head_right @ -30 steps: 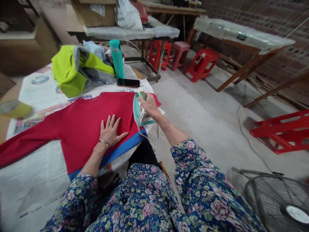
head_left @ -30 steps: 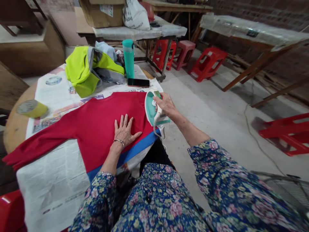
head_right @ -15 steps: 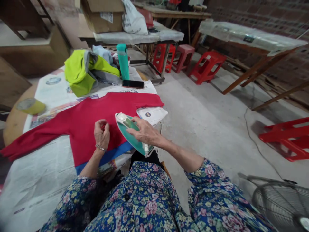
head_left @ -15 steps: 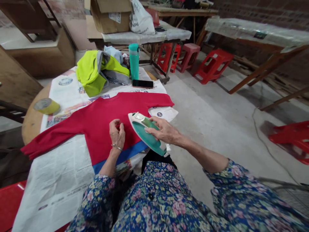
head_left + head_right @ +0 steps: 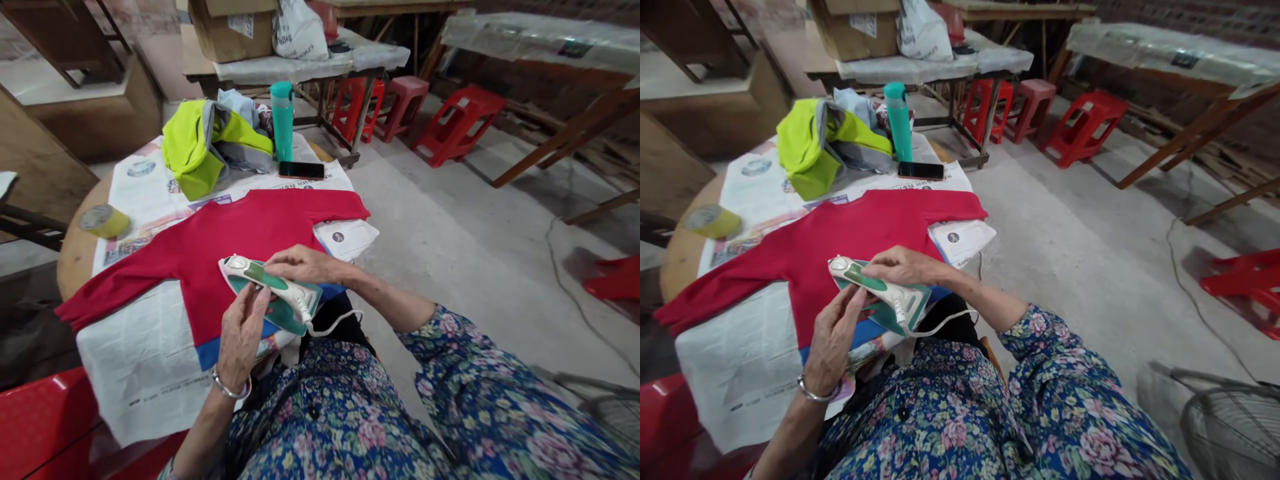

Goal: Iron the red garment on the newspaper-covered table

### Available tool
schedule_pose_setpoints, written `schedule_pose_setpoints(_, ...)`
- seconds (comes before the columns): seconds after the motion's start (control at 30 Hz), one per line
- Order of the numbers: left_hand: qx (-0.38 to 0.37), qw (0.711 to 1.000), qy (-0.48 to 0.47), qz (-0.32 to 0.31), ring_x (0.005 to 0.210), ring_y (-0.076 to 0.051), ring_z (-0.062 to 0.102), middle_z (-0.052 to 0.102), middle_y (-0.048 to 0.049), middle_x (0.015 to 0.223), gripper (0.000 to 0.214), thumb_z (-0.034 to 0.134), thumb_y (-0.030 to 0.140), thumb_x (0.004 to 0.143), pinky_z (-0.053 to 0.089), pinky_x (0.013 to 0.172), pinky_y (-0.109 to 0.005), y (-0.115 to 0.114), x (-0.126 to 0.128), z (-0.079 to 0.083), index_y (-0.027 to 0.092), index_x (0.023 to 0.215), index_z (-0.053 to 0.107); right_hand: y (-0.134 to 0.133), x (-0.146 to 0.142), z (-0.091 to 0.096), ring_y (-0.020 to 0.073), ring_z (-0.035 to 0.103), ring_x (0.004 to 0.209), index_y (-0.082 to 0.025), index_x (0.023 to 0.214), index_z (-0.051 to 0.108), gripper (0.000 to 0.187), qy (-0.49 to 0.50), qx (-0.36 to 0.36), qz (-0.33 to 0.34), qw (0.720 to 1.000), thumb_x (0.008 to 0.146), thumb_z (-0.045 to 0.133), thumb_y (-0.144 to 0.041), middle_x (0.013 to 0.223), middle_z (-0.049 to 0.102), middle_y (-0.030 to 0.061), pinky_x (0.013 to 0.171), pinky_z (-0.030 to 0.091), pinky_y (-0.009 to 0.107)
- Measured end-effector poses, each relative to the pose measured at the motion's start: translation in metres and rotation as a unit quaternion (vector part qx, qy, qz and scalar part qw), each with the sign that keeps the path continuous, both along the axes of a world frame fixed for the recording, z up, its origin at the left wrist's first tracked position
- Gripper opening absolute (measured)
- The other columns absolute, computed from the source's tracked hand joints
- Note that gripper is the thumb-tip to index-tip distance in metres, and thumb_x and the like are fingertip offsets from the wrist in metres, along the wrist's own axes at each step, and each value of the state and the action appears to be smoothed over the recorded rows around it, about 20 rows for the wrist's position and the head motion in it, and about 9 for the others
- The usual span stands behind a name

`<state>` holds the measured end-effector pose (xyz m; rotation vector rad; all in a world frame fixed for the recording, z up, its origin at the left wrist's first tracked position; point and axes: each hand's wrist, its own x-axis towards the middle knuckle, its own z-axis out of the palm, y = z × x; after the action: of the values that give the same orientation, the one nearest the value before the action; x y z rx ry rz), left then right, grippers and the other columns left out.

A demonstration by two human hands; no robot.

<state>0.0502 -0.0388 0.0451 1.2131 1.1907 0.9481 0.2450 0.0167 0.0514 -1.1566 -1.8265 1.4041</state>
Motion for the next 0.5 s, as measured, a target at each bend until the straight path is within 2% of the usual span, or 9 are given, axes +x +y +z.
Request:
schedule_pose_setpoints(0.07,-0.042,0.998,-0.054,-0.002,0.100,-0.028,0.081,0.083,-0.0097,0.109,0.048,0.084,0.062,0.084,0.067,0.093,-0.041,-0.002,0.007,0.001,0.022,0.110,0.079,0.024,0.012,-0.010,0.0207,0.076,0.093,-0.018,0.110,0.079,0.032,-0.056,0.059,-0.060,0.995,0.111,0.055,-0.039,0.101,0.081,0.0069,0.088,0.062,0.036)
schedule_pose_setpoints(0.13,-0.078,0.990,-0.112,0.027,0.105,-0.029,0.081,0.083,-0.0108,0.113,0.045,0.084,0.059,0.084,0.068,0.095,-0.042,-0.004,0.015,0.000,0.023,0.110,0.077,0.049,0.017,-0.025,0.0259,0.074,0.123,-0.019,0.127,0.079,0.030,-0.144,0.152,-0.135,0.969,0.109,0.058,-0.029,0.131,0.081,0.0126,0.111,0.057,0.047)
schedule_pose_setpoints(0.17,-0.089,0.986,-0.132,0.046,0.108,-0.029,0.081,0.083,-0.0117,0.114,0.042,0.083,0.058,0.086,0.068,0.096,-0.043,-0.004,0.020,-0.001,0.023,0.108,0.076,0.059,0.017,-0.033,0.0283,0.066,0.141,-0.019,0.137,0.077,0.035,-0.192,0.180,-0.140,0.955,0.108,0.059,-0.024,0.148,0.075,0.0150,0.122,0.050,0.051)
schedule_pose_setpoints(0.23,-0.102,0.979,-0.161,0.079,0.109,-0.030,0.081,0.083,-0.0131,0.113,0.036,0.078,0.056,0.089,0.068,0.096,-0.044,-0.002,0.029,-0.002,0.023,0.103,0.073,0.073,0.015,-0.049,0.0314,0.050,0.161,-0.018,0.151,0.070,0.046,-0.281,0.194,-0.109,0.934,0.107,0.059,-0.018,0.167,0.061,0.0174,0.133,0.037,0.058)
schedule_pose_setpoints(0.3,-0.111,0.970,-0.179,0.118,0.100,-0.028,0.081,0.083,-0.0111,0.105,0.034,0.079,0.055,0.088,0.069,0.092,-0.044,0.000,0.036,-0.002,0.024,0.097,0.070,0.077,0.012,-0.062,0.0331,0.042,0.166,-0.015,0.160,0.063,0.052,-0.338,0.197,-0.076,0.917,0.108,0.056,-0.018,0.173,0.054,0.0192,0.136,0.030,0.062)
schedule_pose_setpoints(0.4,-0.130,0.961,-0.178,0.169,0.078,-0.022,0.077,0.075,-0.0012,0.082,0.042,0.089,0.057,0.078,0.069,0.081,-0.039,0.004,0.039,0.000,0.025,0.092,0.064,0.072,0.012,-0.076,0.0323,0.040,0.168,-0.013,0.166,0.056,0.054,-0.364,0.237,-0.068,0.898,0.113,0.049,-0.020,0.175,0.050,0.0192,0.137,0.028,0.060)
schedule_pose_setpoints(0.5,-0.150,0.970,-0.130,0.138,0.060,-0.017,0.067,0.060,0.0060,0.064,0.054,0.095,0.063,0.067,0.061,0.061,-0.030,0.011,0.028,0.005,0.024,0.086,0.062,0.068,0.015,-0.085,0.0310,0.041,0.168,-0.013,0.166,0.056,0.053,-0.362,0.267,-0.069,0.890,0.115,0.045,-0.023,0.174,0.052,0.0170,0.138,0.028,0.059)
